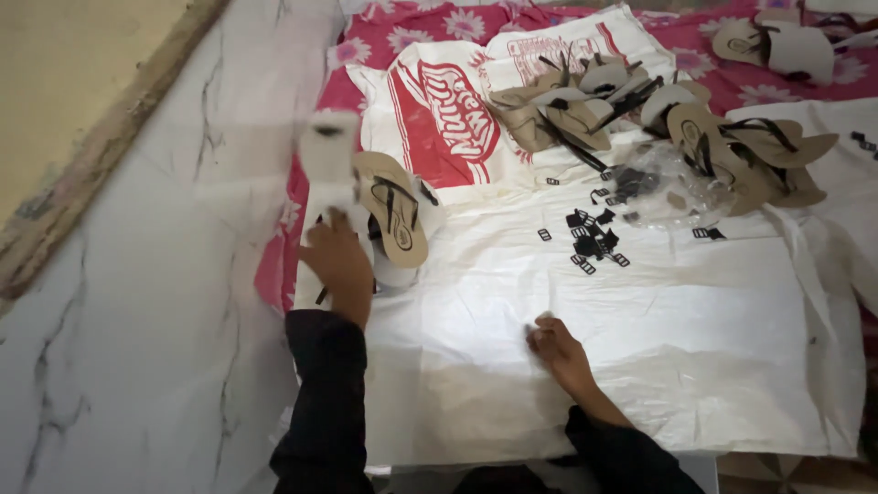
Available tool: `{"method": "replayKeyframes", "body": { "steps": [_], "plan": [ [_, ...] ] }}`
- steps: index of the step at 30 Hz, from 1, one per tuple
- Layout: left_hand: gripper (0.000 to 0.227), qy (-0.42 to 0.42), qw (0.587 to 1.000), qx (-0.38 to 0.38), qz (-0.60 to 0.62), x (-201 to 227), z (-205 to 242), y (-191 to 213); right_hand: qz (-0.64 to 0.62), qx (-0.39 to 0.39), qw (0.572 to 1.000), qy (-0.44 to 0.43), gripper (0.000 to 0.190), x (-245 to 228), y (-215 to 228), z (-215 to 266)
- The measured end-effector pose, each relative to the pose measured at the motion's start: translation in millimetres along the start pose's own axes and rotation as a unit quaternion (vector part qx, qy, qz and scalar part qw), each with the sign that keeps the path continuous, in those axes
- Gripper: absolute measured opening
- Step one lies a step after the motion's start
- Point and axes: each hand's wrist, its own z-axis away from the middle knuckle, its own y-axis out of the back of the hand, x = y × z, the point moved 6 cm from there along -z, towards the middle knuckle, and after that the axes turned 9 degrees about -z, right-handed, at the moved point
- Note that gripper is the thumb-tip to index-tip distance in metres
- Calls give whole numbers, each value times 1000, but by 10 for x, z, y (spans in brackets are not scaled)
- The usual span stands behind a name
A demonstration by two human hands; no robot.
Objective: Attaching straps and buckles to sandal soles.
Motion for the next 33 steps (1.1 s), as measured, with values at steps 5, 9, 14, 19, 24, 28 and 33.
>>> {"method": "replayKeyframes", "body": {
  "steps": [5,9,14,19,24,28,33],
  "plan": [
    [23,-64,963,259,31,231,303,327,28,-5,1000,-4,32,59,15,-52],
    [42,-81,967,214,115,190,468,421,35,-18,999,-10,34,132,26,-69],
    [57,-42,965,214,148,100,628,525,15,-21,1000,-14,32,69,8,-59],
    [50,-71,912,325,240,214,1158,759,10,-12,1000,-18,28,131,-9,-96],
    [40,-190,868,159,429,956,1991,196,-141,-5,983,114,6,119,39,-214],
    [38,-260,854,71,445,1200,2329,21,-178,88,979,57,16,161,541,-493],
    [27,-273,853,28,443,1215,2238,-34,-274,133,901,309,27,-165,1484,-1123]
  ]
}}
